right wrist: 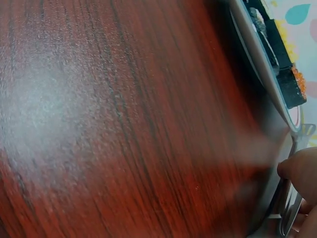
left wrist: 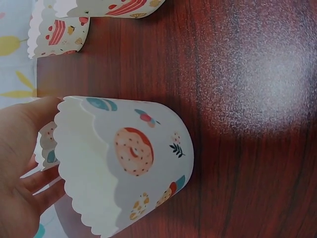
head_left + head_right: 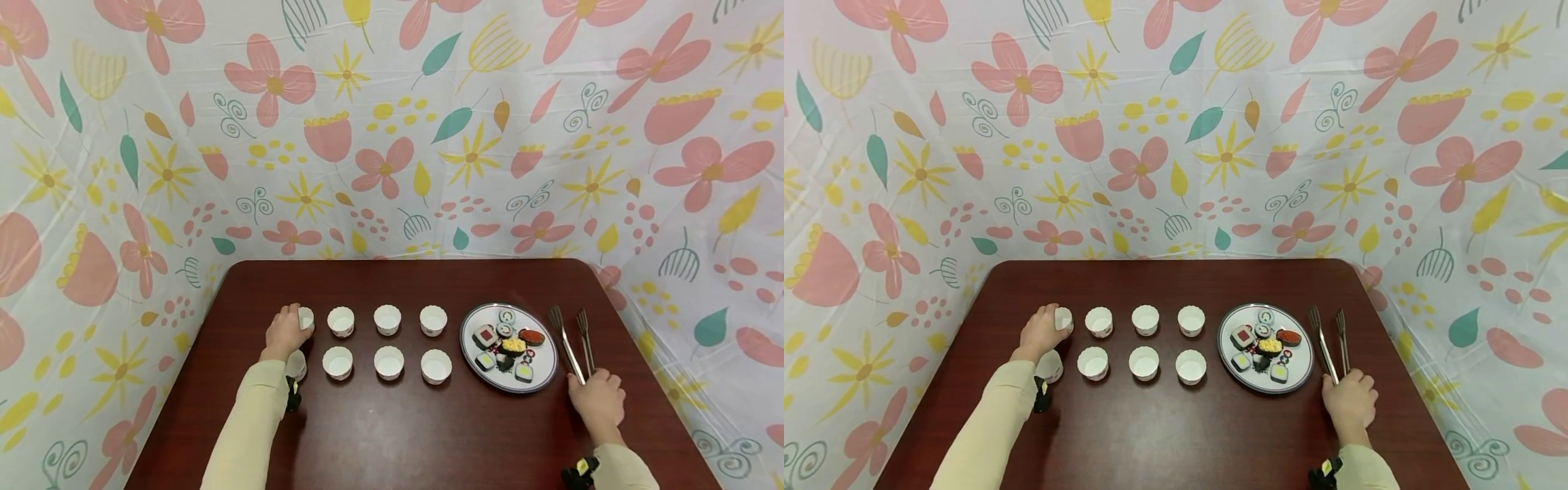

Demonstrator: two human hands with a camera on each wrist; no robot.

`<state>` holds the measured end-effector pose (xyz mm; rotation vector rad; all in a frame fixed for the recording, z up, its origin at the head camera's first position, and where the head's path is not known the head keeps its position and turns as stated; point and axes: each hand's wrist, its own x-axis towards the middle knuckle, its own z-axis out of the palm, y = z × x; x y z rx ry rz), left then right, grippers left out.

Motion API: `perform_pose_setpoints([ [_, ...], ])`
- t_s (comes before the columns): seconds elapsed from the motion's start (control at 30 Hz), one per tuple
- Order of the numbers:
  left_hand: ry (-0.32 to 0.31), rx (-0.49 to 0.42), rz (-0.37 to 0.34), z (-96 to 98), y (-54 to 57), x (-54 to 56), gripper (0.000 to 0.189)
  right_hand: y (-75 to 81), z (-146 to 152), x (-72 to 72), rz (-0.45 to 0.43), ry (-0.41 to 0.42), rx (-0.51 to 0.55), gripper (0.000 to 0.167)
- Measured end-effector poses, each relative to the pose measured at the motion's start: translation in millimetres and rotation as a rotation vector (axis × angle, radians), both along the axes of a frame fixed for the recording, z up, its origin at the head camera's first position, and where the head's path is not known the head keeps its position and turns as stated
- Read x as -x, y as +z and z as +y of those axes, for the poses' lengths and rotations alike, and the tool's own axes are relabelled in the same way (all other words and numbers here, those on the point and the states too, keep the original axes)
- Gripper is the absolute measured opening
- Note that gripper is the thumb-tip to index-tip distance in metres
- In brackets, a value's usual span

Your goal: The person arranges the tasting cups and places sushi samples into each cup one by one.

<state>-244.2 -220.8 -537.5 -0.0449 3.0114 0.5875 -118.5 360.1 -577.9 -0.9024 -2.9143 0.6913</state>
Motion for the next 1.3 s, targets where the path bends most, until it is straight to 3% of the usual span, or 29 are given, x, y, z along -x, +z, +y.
perform_pose_setpoints([
  [0.33,0.004,-0.021,-0.001,0.3,0.2,0.6,0.065,14.9,7.4,-3.4,-0.020,0.018,0.018,0.056],
  [0.63,0.001,-0.041,0.002,-1.6,-1.5,3.2,0.065,16.6,12.4,-6.2,-0.025,0.035,-0.007,0.068],
  [0.8,0.001,-0.059,0.003,-2.5,-2.5,2.9,0.064,21.0,16.7,-9.7,-0.017,0.057,-0.026,0.064],
  [1.3,-0.003,-0.081,0.008,-5.4,-5.9,1.1,0.064,44.9,18.8,-10.7,0.193,0.283,-0.185,0.052],
])
